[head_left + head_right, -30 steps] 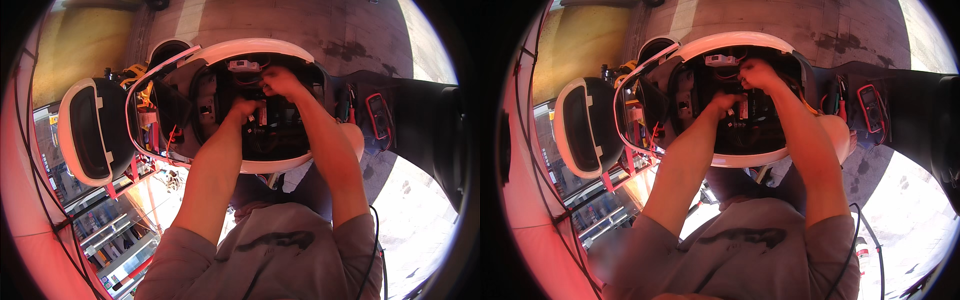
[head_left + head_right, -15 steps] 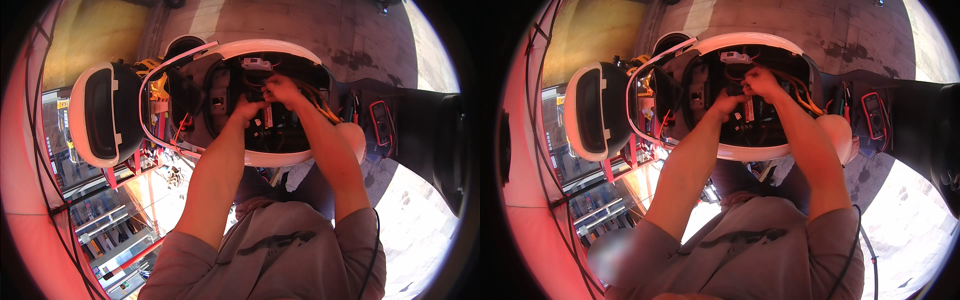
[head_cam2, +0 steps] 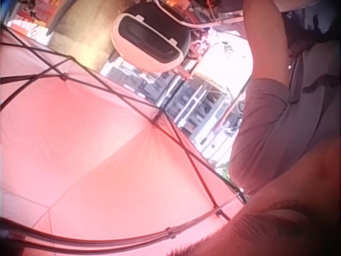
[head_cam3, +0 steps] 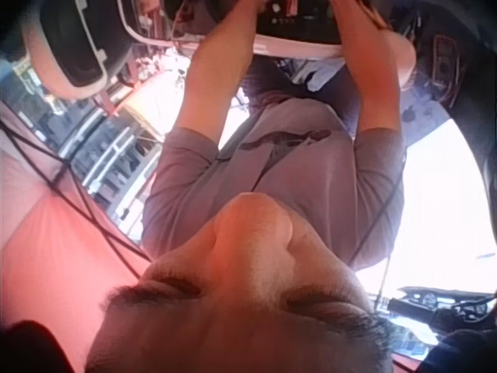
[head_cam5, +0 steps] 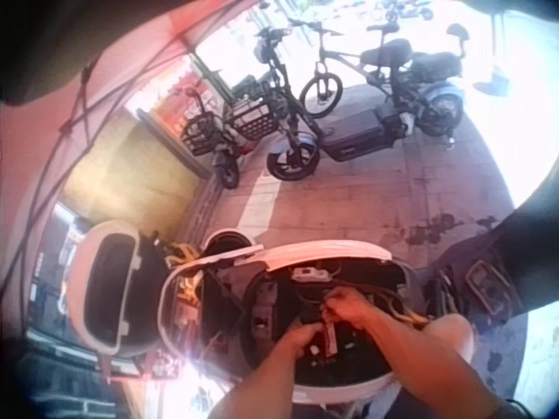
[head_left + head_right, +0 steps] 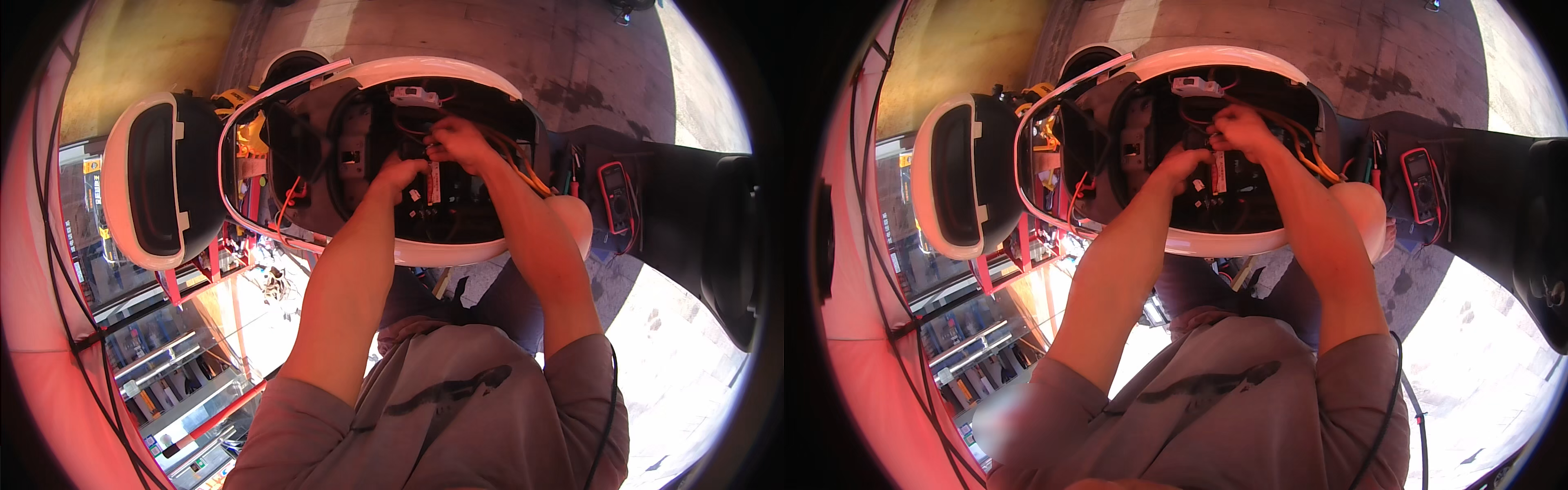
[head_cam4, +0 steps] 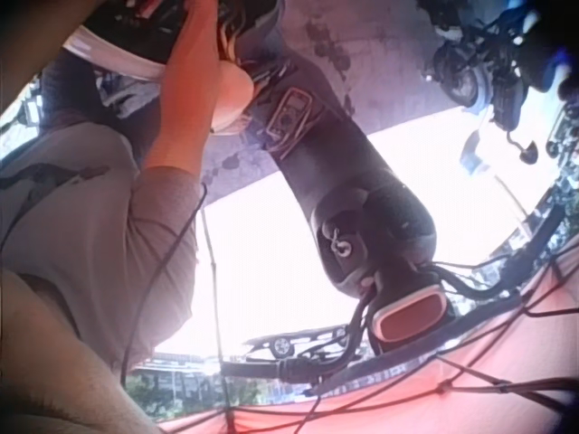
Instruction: The person works on the internal electronics of a white electric scooter with the seat compartment open. They use a multimeter to test connections and a screwdriver to adjust components within the wiring harness.
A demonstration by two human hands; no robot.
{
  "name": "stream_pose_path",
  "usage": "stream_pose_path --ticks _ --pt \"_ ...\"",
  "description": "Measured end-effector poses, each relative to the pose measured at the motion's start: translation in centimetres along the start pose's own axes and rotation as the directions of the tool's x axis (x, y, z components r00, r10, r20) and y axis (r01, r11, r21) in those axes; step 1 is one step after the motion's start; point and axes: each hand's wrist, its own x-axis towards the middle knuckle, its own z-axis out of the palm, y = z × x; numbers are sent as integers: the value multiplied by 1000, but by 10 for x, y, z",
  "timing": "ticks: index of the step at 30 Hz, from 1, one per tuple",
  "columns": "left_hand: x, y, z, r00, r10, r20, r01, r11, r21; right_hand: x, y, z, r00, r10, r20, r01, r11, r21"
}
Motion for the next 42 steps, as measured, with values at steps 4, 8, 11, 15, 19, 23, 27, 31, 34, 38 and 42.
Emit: stream_pose_path --ticks 4,8,11,15,19,23,27,31,34,38,42 --pt "12 -9 -4 983 -180 -32 173 973 -151 1 -1 -2 1000 15 10 -15 1000 -12" --pt "29 -19 -5 975 -173 -139 149 975 -168 1 1 -2 999 40 6 -40 999 5" --pt "37 -26 -9 975 -183 -127 159 971 -179 1 2 0 1000 22 -12 -22 999 -36" --pt "39 -27 -11 969 -221 -109 196 959 -207 -1 4 5 999 -23 -25 22 998 -62" --pt "35 -21 -9 976 -208 -70 189 958 -215 -5 5 8 997 -51 -53 47 996 -79" --pt "30 -22 -4 985 -119 -126 102 986 -130 -7 5 8 997 -51 -60 46 996 -82" --pt "29 -22 -1 979 -55 -196 32 992 -120 -6 7 9 996 -64 -61 58 994 -96" --pt "19 -14 1 979 -64 -196 59 998 -34 -4 8 9 995 -83 -50 77 990 -118" --pt "8 -7 5 969 -79 -233 75 997 -26 -2 6 8 997 -64 -35 59 991 -123" --pt "3 0 7 981 -51 -189 37 996 -76 -2 3 6 999 -21 -27 18 992 -127" --pt "6 2 3 984 -125 -123 106 983 -151 -2 3 8 998 -21 -51 16 994 -105"
